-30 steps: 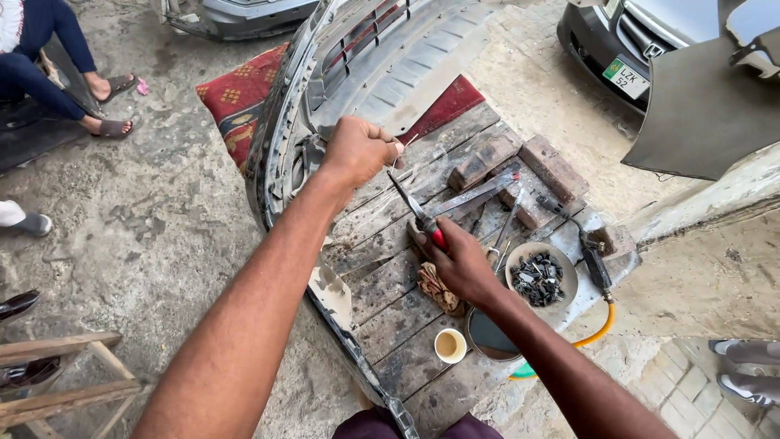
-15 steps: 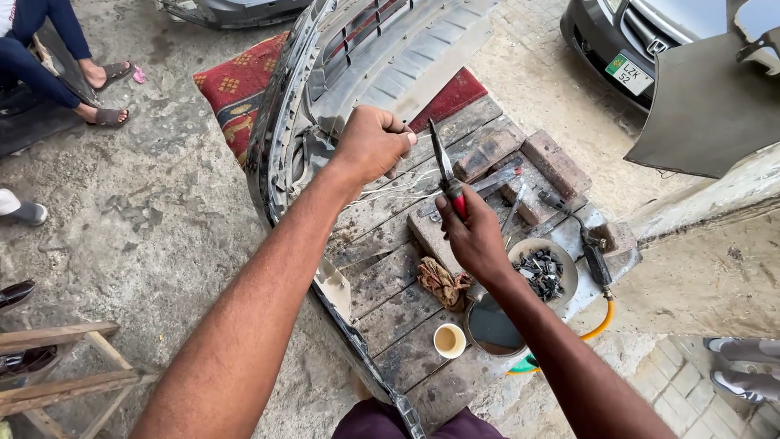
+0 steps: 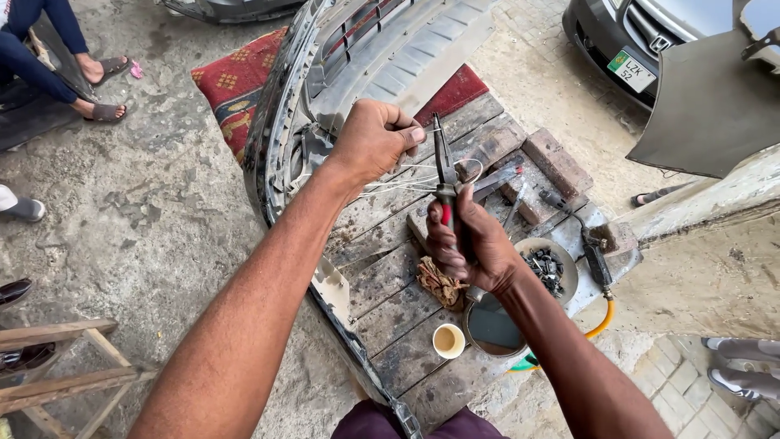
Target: Reinforcing a car bumper structure by threading wire through holes and twisting it tight with pliers
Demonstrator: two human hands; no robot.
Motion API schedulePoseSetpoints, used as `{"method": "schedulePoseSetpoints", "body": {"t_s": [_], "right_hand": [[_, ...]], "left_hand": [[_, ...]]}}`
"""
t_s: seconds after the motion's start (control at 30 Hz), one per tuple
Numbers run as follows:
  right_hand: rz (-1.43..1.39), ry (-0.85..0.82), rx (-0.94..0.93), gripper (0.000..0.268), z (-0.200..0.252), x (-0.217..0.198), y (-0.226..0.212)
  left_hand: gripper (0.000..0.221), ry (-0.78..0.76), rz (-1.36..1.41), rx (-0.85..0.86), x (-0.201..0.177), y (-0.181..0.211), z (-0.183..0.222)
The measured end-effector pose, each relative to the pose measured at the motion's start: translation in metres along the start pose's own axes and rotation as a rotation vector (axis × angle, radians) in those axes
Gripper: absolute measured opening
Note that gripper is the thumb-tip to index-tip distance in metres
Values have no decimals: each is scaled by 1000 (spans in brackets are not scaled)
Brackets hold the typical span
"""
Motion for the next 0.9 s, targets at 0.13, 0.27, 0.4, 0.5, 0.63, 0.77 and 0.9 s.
{"method": "schedulePoseSetpoints", "body": {"t_s": [0.13,0.27,0.4,0.5,0.63,0.77,0.9], "right_hand": [[-95,-129,31,50,-1,-7,1],[186,0,-161,34,-9,8,-26],[744,357,-272,38,-11,-23,-38],[1013,520,-275,53,-9,-20,-39],[1196,605,-258,58,-2,4,-35],[1266,628,-239,60,-6,6,-31],[1285,642,-221,58,-4,9,-33]], "left_hand": [[5,-8,-19,33,3,8,1],[5,36,-79,58,-4,11,-5],[5,99,-342,52,-7,1,-11],[7,143,-457,35,-7,1,-14],[8,191,-519,30,-1,-7,-17],[9,195,-578,51,-2,-2,-14],[10,198,-583,39,-3,1,-10]]}}
Point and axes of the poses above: each hand's wrist, its own z-axis away from the middle knuckle, its own x-axis out of the palm, y = z × x, the point moved 8 cm from there along -z, towards the middle knuckle, and after that the axes turned 2 degrees about z, right-handed, at the moved point
